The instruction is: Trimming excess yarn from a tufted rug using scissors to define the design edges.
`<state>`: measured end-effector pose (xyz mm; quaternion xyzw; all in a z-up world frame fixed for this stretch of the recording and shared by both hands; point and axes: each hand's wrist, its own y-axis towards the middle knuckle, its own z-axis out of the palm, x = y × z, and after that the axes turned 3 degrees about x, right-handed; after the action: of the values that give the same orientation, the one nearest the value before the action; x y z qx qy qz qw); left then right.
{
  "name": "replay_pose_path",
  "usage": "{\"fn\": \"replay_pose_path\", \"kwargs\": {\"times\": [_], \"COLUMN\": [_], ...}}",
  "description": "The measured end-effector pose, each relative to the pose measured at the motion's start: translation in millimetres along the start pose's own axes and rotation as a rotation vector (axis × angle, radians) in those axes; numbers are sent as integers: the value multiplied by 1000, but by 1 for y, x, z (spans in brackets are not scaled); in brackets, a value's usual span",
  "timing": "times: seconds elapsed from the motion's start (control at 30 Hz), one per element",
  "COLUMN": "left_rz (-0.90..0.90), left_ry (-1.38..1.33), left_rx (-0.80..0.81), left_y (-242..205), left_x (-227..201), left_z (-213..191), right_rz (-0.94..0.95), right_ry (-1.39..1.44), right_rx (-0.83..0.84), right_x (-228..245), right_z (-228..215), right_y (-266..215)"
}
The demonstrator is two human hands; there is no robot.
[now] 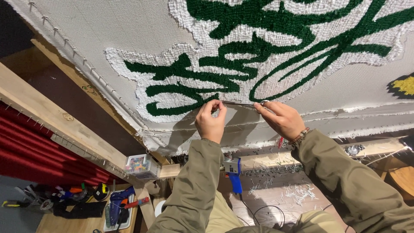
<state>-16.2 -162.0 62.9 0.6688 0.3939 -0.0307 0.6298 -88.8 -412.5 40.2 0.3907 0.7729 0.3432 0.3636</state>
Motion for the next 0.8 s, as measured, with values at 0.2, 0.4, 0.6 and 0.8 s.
{"fn": "replay_pose_path", "kwargs": {"times": [0.2, 0.4, 0.6, 0.8], "left_rz": [-7, -20, 15, 38], "left_ry": [62, 3, -50, -23], "left_rx": [-6, 8, 9, 0], "left_y": [0, -2, -6, -3], "left_x": [-1, 7, 12, 5], "left_z": [1, -1, -6, -1], "right_rz": [9, 22, 28, 15], "right_ry": [-31, -31, 22, -12], "right_rx": [17, 31, 26, 39], "right_x": [6, 6, -4, 0], "right_z": [-1, 7, -5, -6], "right_y": [6, -2, -8, -4]}}
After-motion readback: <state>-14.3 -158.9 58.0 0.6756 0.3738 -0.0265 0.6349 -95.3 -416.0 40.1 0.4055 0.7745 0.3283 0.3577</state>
